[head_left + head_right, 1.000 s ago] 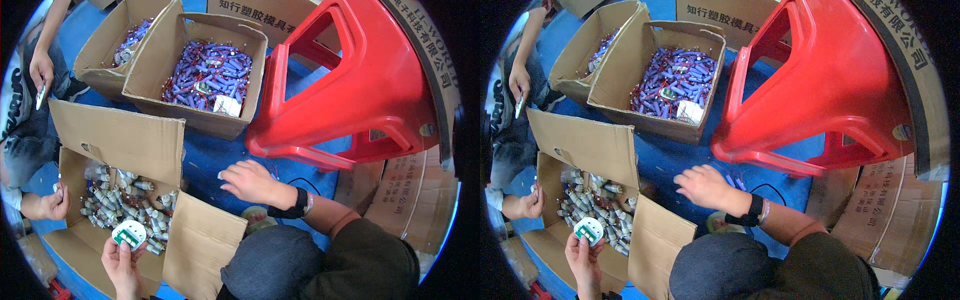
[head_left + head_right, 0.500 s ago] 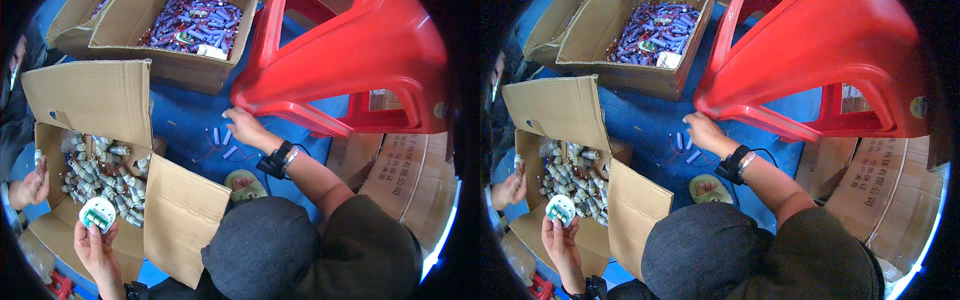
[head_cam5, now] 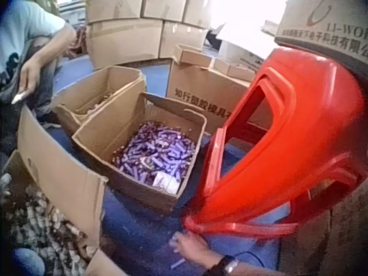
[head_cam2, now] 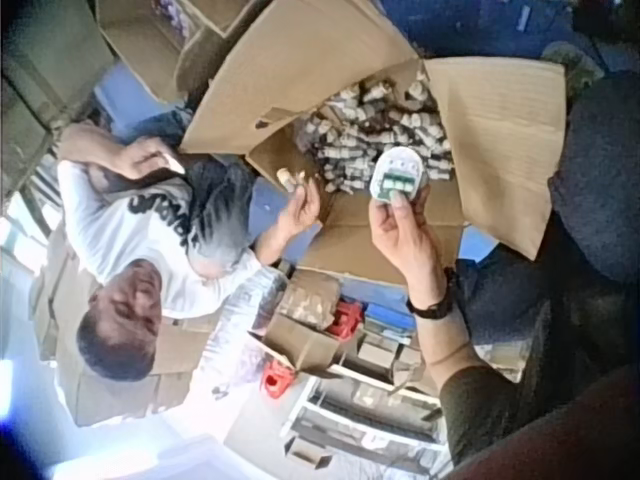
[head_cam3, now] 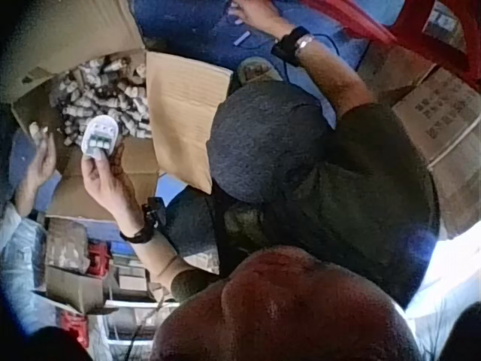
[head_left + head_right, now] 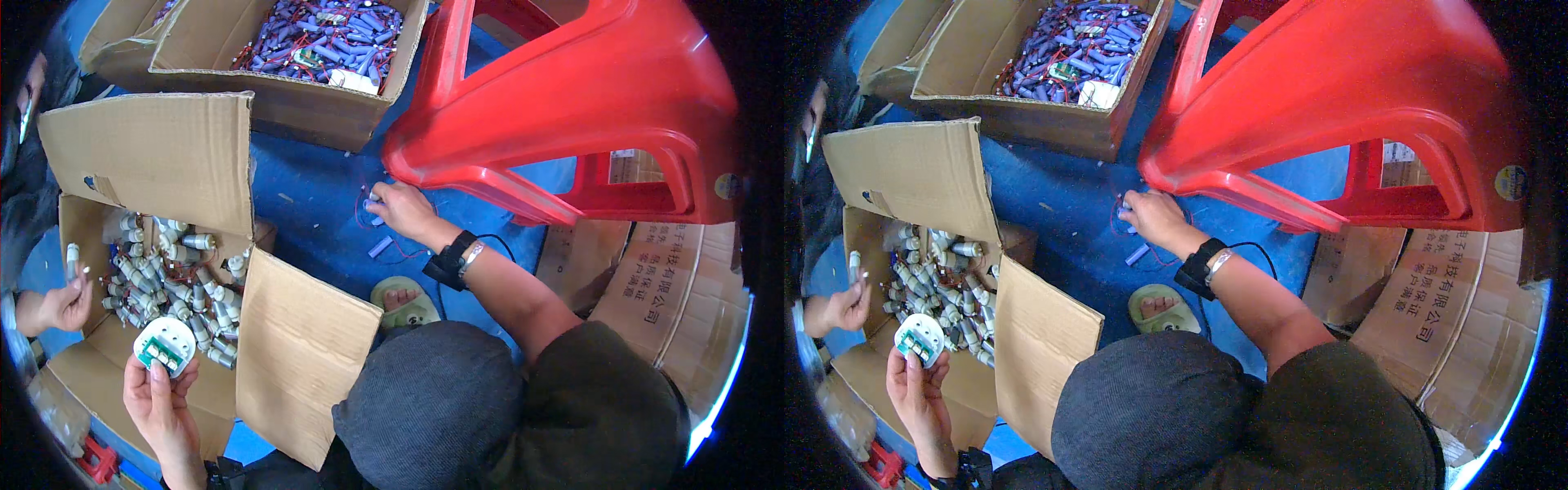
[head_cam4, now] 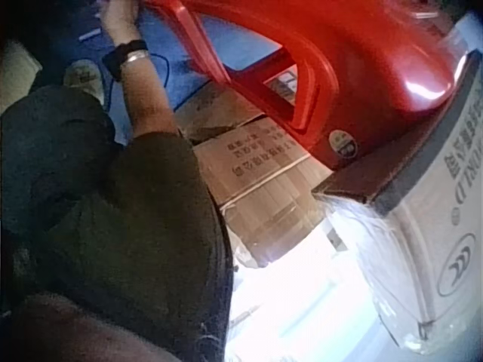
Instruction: Sorting and assembling small motors, batteries, and circuit boards in a workshop setting.
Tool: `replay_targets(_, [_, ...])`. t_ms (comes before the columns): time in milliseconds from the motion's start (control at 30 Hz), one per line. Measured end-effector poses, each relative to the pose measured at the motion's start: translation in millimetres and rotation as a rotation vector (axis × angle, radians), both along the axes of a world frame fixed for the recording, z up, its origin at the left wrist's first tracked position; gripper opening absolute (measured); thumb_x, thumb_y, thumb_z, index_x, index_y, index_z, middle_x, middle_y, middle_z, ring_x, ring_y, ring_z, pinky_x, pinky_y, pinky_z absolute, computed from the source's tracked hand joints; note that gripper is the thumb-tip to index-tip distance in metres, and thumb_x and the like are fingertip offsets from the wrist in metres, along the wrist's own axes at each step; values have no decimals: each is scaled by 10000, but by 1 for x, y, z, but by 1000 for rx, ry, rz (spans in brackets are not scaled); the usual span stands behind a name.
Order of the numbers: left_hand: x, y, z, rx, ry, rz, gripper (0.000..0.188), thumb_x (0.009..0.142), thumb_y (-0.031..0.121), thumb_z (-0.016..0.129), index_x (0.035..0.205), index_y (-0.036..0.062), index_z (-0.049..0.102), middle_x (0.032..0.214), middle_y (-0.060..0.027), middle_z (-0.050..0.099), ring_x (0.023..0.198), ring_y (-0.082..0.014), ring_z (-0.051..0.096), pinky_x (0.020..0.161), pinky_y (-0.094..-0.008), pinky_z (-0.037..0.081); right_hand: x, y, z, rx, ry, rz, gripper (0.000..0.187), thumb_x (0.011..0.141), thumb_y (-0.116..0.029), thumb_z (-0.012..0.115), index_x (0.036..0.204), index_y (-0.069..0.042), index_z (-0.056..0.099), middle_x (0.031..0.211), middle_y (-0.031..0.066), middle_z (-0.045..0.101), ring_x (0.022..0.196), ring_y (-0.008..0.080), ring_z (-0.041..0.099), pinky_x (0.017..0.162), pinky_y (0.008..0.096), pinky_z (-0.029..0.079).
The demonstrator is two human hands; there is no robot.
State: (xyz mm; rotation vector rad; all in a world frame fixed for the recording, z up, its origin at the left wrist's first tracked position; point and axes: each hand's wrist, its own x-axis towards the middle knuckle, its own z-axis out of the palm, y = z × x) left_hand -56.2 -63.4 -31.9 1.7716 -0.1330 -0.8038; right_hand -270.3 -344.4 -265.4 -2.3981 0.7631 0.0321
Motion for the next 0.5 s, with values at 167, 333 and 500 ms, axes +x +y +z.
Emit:
replay_targets(167, [-1,-1,-4,-9,57,-36,255,875,151,491,1062,-20,463,943,-104,591,792,-181,613,679,-279,523,-2,-8,0,1002,-271,-399,131,813,-124,577,903,-46,525,783,50,578,731,156,562,608,280,441])
replay_targets(333, [-9,-1,-6,-5,109,-86,235,878,137,480,1048,-24,465,946,-103,585,820,-181,604,699,-314,531,12,3,61,1433,-450,-277,205,806,-83,582,1001,-46,529,891,28,560,789,102,534,677,231,435])
replay_targets(500, [-16,-3,-9,14,189,-114,227,880,109,462,1057,-33,458,958,-117,579,838,-189,601,693,-319,533,18,3,84,1513,-531,-113,234,794,-103,602,1008,-40,530,917,34,552,835,118,528,746,258,434])
